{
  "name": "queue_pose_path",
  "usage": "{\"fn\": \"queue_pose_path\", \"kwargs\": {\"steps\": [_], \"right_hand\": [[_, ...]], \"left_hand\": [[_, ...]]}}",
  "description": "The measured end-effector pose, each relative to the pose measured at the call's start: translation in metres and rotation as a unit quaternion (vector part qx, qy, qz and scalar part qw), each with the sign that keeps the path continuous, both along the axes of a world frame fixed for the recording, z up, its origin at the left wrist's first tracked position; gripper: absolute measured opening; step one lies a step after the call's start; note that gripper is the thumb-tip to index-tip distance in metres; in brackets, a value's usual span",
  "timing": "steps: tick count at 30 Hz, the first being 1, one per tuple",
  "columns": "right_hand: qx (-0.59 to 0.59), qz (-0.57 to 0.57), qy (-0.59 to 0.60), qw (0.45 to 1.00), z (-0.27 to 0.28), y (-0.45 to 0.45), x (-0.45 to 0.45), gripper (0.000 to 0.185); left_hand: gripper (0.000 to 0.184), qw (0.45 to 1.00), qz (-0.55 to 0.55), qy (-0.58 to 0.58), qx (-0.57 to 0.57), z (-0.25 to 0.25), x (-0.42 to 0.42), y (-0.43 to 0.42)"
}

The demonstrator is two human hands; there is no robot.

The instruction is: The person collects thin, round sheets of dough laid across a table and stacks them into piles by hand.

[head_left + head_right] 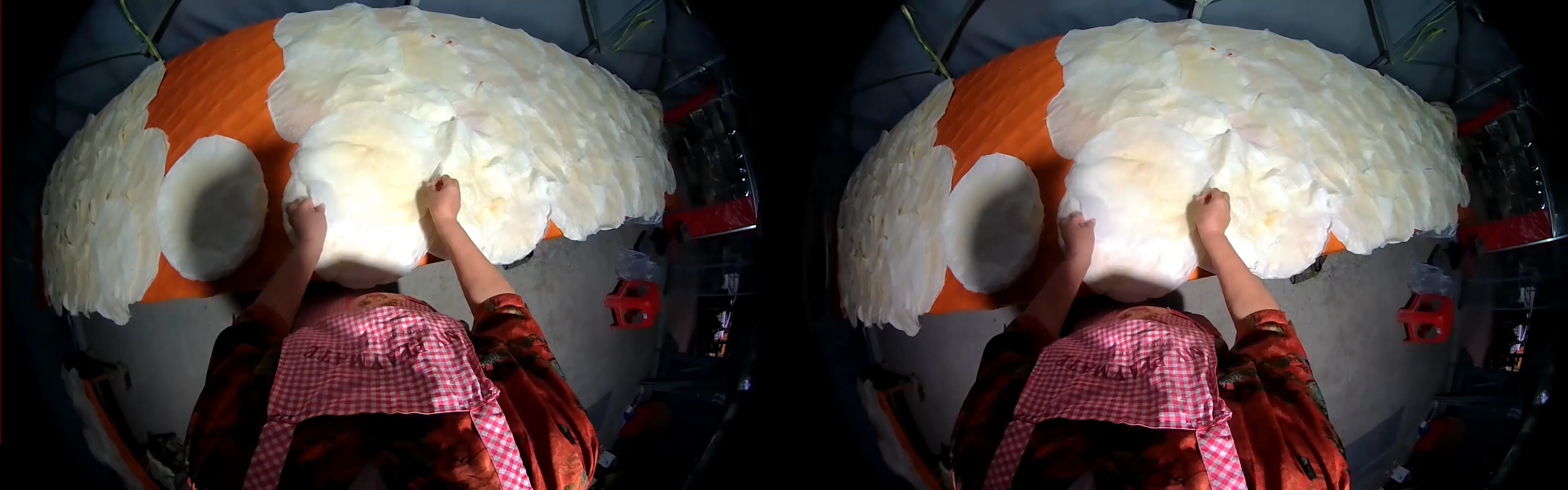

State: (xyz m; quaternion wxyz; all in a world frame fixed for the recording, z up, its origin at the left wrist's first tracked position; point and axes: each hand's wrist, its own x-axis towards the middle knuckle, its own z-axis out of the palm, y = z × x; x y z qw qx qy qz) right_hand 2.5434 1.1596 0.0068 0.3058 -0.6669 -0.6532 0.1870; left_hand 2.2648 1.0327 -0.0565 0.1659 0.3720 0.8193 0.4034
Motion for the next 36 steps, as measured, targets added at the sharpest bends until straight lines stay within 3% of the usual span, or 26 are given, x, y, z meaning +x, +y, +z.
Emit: {"fn": "queue_pose_path", "kwargs": {"steps": [2,5,8,11,12,14,15,16,18,21,24,25,28,31,34,36], "right_hand": [[-0.066,-0.014,-0.026,0.997,0.004,0.003,-0.001,0.016],[-0.122,-0.02,-0.025,0.992,0.014,0.006,-0.002,0.021],[-0.126,-0.001,-0.02,0.992,0.013,0.013,-0.001,0.027],[-0.084,0.006,0.012,0.996,0.011,0.011,0.007,0.032],[-0.041,-0.003,-0.001,0.999,0.023,0.001,0.009,0.031],[-0.091,0.026,0.064,0.993,0.032,-0.027,0.019,0.027],[-0.266,0.055,0.152,0.95,0.046,-0.052,0.02,0.027],[-0.428,0.079,0.236,0.869,0.064,-0.078,0.015,0.027],[-0.501,0.006,0.4,0.768,0.08,-0.116,-0.002,0.024],[-0.43,-0.066,0.566,0.7,0.042,-0.119,-0.012,0.032],[-0.411,-0.202,0.612,0.644,0.029,-0.106,-0.029,0.028],[-0.402,-0.192,0.653,0.612,0.024,-0.103,-0.03,0.023],[-0.423,-0.201,0.634,0.615,0.025,-0.091,-0.039,0.024],[-0.433,-0.215,0.642,0.596,0.026,-0.093,-0.043,0.022],[-0.45,-0.226,0.593,0.629,0.023,-0.111,-0.034,0.028],[-0.432,-0.202,0.641,0.601,0.028,-0.118,-0.033,0.028]], "left_hand": [[0.016,0.999,0.034,-0.01,-0.004,-0.011,0.0,0.005],[0.013,0.983,0.043,-0.175,-0.029,-0.013,-0.007,0.014],[0.013,0.939,0.056,-0.339,0.022,0.004,0.005,0.018],[0.015,0.928,0.1,-0.358,-0.011,0.035,0.01,0.025],[0.016,0.92,0.125,-0.37,0.032,0.024,0.004,0.027],[0.021,0.898,0.17,-0.391,0.113,0.001,-0.004,0.027],[0.029,0.898,0.216,-0.376,0.076,0.037,0.005,0.017],[0.029,0.888,0.232,-0.392,0.063,0.038,0.009,0.013],[0.029,0.868,0.263,-0.42,0.042,0.039,0.009,0.01],[0.027,0.792,0.3,-0.528,0.065,0.049,0.016,0.014],[0.023,0.734,0.292,-0.606,0.094,0.058,0.013,0.019],[0.021,0.719,0.281,-0.628,0.099,0.06,0.011,0.02],[0.014,0.692,0.232,-0.68,0.071,0.071,0.003,0.02],[0.011,0.656,0.222,-0.713,0.113,0.083,0.01,0.011],[0.013,0.649,0.186,-0.724,0.141,0.101,0.031,-0.005],[0.021,0.699,0.184,-0.683,0.107,0.087,0.039,-0.022]]}}
